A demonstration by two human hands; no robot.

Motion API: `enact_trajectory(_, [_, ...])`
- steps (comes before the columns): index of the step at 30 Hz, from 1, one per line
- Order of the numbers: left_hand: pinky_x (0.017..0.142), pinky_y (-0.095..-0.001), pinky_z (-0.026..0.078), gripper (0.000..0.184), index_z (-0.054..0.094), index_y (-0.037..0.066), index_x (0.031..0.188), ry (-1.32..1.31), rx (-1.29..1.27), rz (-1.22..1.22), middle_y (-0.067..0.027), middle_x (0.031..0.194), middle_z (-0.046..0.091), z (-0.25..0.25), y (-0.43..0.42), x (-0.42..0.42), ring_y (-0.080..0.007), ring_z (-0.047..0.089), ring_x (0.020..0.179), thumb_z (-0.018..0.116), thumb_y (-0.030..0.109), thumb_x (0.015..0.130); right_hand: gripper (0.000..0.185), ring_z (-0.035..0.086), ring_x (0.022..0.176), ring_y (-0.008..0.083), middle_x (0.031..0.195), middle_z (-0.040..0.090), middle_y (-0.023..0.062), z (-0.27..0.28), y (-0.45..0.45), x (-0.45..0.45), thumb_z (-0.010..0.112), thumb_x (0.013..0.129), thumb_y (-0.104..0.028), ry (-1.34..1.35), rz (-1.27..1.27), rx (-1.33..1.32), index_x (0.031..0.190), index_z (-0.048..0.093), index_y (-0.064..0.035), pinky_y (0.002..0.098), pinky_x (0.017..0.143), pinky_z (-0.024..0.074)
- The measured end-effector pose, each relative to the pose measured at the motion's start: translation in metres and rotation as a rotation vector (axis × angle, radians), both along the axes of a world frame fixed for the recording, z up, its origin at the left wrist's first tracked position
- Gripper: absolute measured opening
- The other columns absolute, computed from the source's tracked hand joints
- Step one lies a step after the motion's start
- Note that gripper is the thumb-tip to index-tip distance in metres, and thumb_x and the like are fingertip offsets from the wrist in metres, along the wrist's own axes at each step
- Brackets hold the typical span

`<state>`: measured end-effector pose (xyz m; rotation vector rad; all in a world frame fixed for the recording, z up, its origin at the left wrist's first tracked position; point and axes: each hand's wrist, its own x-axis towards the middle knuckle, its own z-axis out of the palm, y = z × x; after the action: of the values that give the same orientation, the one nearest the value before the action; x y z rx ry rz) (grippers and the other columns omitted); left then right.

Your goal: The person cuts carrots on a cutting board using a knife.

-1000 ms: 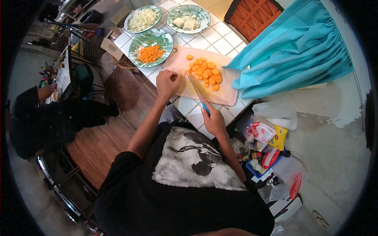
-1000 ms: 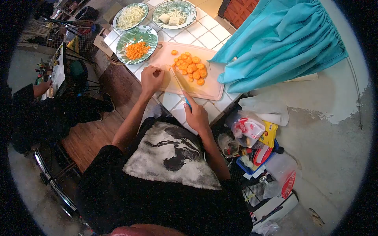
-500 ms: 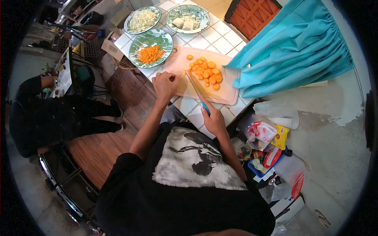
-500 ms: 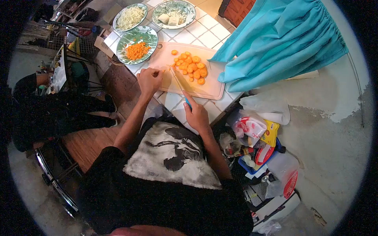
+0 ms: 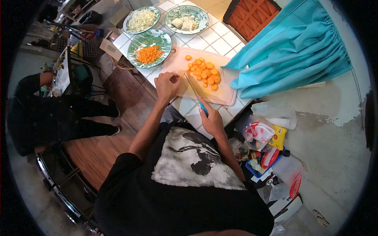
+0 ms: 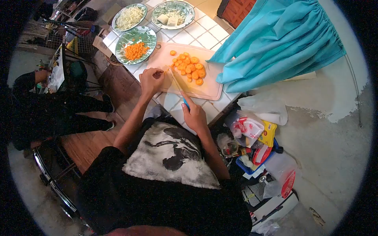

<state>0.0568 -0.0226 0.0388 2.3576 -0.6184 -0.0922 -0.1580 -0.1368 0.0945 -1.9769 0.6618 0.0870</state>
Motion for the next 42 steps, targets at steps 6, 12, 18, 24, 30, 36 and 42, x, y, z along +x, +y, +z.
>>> enact_trajectory(6, [0.077, -0.0401, 0.049, 0.016, 0.080, 0.010, 0.089, -0.119, -0.061, -0.175, -0.0076, 0.083, 0.072, -0.005, 0.003, 0.013, -0.0279, 0.066, 0.083, 0.078, 0.019, 0.076, 0.050, 0.062, 0.118, 0.0438, 0.129, 0.064, 0.0266, -0.003, 0.001, -0.002, 0.056, 0.100, -0.016, 0.000, 0.005, -0.001, 0.149, 0.051, -0.0177, 0.0450, 0.097, 0.0509])
enact_trajectory(12, [0.078, -0.0389, 0.052, 0.015, 0.080, 0.008, 0.087, -0.137, -0.093, -0.131, -0.0086, 0.083, 0.072, -0.006, 0.001, 0.008, -0.0286, 0.066, 0.082, 0.080, 0.017, 0.074, 0.052, 0.066, 0.100, 0.0483, 0.108, 0.069, 0.0279, -0.012, 0.003, -0.004, 0.056, 0.101, -0.023, -0.115, 0.011, -0.063, 0.152, 0.048, -0.0257, 0.0545, 0.084, 0.0518])
enact_trajectory(18, [0.078, -0.0393, 0.053, 0.014, 0.079, 0.007, 0.085, -0.125, -0.201, -0.098, -0.0088, 0.083, 0.073, -0.014, 0.003, 0.006, -0.0283, 0.067, 0.083, 0.081, 0.013, 0.072, 0.053, 0.067, 0.094, 0.0476, 0.101, 0.070, 0.0273, -0.008, 0.002, -0.005, 0.056, 0.101, -0.024, -0.057, 0.077, -0.129, 0.153, 0.047, -0.0260, 0.0540, 0.081, 0.0521])
enact_trajectory(24, [0.081, -0.0398, 0.048, 0.013, 0.079, 0.009, 0.084, -0.147, -0.191, -0.088, -0.0055, 0.084, 0.071, -0.018, 0.004, 0.003, -0.0267, 0.065, 0.087, 0.080, 0.015, 0.073, 0.051, 0.066, 0.104, 0.0466, 0.118, 0.069, 0.0240, 0.002, 0.002, -0.003, 0.058, 0.099, -0.020, -0.008, 0.099, -0.135, 0.150, 0.051, -0.0234, 0.0513, 0.088, 0.0529])
enact_trajectory(30, [0.081, -0.0398, 0.047, 0.012, 0.079, 0.009, 0.083, -0.128, -0.203, -0.063, -0.0050, 0.084, 0.071, -0.015, 0.003, 0.002, -0.0262, 0.064, 0.088, 0.079, 0.014, 0.073, 0.051, 0.066, 0.098, 0.0473, 0.107, 0.070, 0.0263, -0.001, 0.004, -0.004, 0.057, 0.100, -0.021, -0.004, 0.103, -0.164, 0.151, 0.050, -0.0247, 0.0532, 0.084, 0.0526])
enact_trajectory(36, [0.081, -0.0396, 0.047, 0.011, 0.079, 0.009, 0.082, -0.126, -0.199, -0.054, -0.0044, 0.083, 0.070, -0.015, 0.002, 0.002, -0.0255, 0.063, 0.088, 0.079, 0.014, 0.073, 0.053, 0.068, 0.084, 0.0454, 0.087, 0.070, 0.0250, 0.000, 0.005, -0.003, 0.053, 0.102, -0.025, 0.012, 0.147, -0.205, 0.155, 0.044, -0.0266, 0.0555, 0.075, 0.0519])
enact_trajectory(42, [0.082, -0.0391, 0.041, 0.010, 0.078, 0.011, 0.080, -0.107, -0.192, -0.057, -0.0007, 0.082, 0.068, -0.018, 0.003, 0.001, -0.0226, 0.061, 0.091, 0.080, 0.017, 0.073, 0.052, 0.067, 0.083, 0.0479, 0.086, 0.068, 0.0279, 0.007, 0.015, 0.000, 0.051, 0.103, -0.022, 0.054, 0.142, -0.187, 0.154, 0.044, -0.0229, 0.0559, 0.073, 0.0507])
